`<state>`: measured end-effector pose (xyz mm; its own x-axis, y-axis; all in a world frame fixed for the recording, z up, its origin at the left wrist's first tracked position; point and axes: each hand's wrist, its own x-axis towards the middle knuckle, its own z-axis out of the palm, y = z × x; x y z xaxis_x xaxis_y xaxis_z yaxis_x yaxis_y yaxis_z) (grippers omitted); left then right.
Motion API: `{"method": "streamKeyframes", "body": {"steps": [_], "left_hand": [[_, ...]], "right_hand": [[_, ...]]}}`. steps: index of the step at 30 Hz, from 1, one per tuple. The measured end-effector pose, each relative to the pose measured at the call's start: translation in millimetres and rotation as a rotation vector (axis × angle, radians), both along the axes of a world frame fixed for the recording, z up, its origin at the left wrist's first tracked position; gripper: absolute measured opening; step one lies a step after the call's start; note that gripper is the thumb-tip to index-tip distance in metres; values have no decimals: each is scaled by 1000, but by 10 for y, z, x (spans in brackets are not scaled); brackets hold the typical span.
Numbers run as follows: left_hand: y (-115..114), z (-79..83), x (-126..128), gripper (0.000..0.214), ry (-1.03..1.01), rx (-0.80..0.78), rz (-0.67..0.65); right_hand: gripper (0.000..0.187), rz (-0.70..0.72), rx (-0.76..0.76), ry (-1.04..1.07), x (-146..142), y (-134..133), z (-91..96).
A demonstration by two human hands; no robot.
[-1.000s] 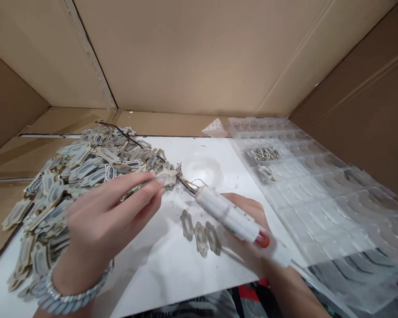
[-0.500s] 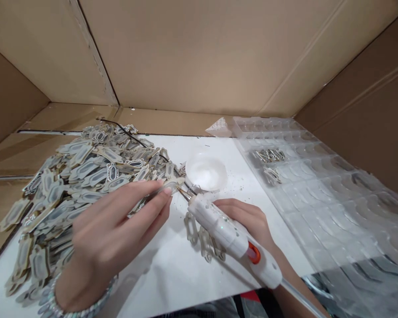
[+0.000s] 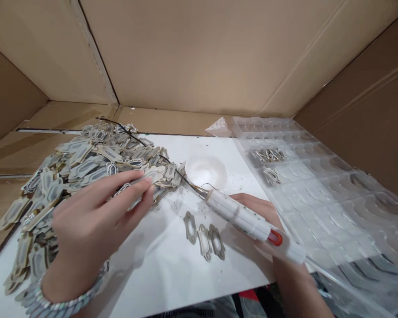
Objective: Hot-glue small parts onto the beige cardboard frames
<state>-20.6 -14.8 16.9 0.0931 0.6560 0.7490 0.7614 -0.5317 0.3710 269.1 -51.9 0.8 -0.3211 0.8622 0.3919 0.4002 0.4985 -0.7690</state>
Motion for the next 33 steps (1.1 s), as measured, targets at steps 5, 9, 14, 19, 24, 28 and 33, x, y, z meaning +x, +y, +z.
{"method": "streamKeyframes", "body": {"steps": [5, 9, 14, 19, 24, 28, 33], "left_hand": [[21, -22, -14, 10, 293, 220, -57], [-29, 28, 113, 15, 373, 257, -86], [-81, 42, 179, 20, 365, 269, -158], [-117, 79, 207, 23, 326, 273, -166], [-108, 64, 225, 23, 305, 287, -168], [-96, 55, 233, 23, 299, 294, -169], [-100, 72, 225, 26, 304, 312, -166]], "right_hand": [[8, 12, -68, 40, -16, -13, -46], [14, 28, -86, 49, -107, -18, -40], [20, 68, -121, 20, -156, -5, -7], [20, 52, -102, 34, -176, -20, -47], [17, -10, -79, 41, -200, -38, -93], [16, -17, -75, 37, -196, -33, -108], [18, -26, -111, 10, -184, -37, -112]]}}
